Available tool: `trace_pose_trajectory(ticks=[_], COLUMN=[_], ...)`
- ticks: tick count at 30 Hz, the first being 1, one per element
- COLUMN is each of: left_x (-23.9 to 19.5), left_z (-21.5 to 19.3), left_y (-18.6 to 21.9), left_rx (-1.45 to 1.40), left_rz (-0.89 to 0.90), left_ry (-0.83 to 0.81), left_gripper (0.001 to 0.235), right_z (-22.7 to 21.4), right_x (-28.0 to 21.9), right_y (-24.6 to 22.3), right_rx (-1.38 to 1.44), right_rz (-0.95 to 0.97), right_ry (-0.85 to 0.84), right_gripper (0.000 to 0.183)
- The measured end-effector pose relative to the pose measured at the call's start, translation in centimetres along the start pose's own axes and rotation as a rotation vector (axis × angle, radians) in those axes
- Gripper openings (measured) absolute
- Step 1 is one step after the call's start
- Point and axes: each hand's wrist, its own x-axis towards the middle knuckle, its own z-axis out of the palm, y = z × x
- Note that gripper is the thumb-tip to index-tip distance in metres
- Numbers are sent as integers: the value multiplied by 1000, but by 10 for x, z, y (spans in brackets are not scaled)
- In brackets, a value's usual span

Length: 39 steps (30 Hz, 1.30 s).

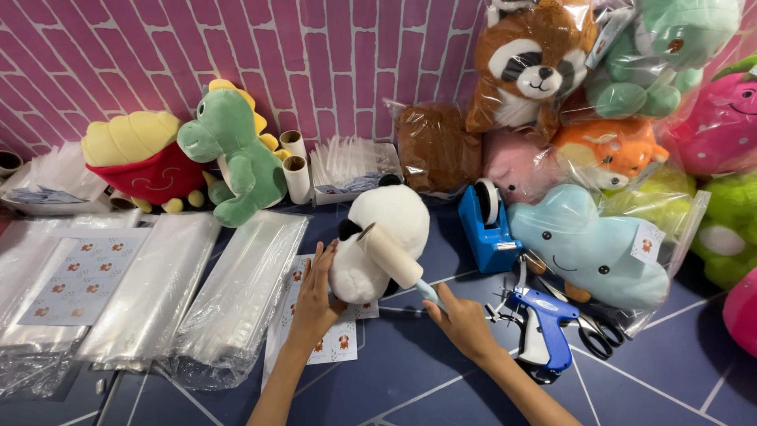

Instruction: Using a lint roller to remove lint and dust from a small panda plush toy by repeatedly rolling it over the toy's surface.

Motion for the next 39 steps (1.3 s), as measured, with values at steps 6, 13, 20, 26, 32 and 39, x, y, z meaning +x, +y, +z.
trace_pose_trajectory(ticks=[6,13,20,26,32,39], left_x=[1,5,-5,-4,-2,-2], left_z=[1,0,15,11,10,11], left_y=[2,19,-7,-5,1,4], left_rx=[11,-4,-24,-55,4,128], left_rz=[17,-106,-102,-86,-30,64], left_ry=[-4,58,32,28,31,53], left_gripper=[99,90,90,90,90,85], right_z=[-19,3,-2,14,8,12], right_x=[7,-1,0,-4,-2,-3], right_y=[-7,1,6,10,14,26], right_rx=[360,-36,159,68,256,382], right_rz=[364,89,284,196,267,332], right_ry=[150,25,171,39,158,191], right_gripper=[45,34,32,40,37,32])
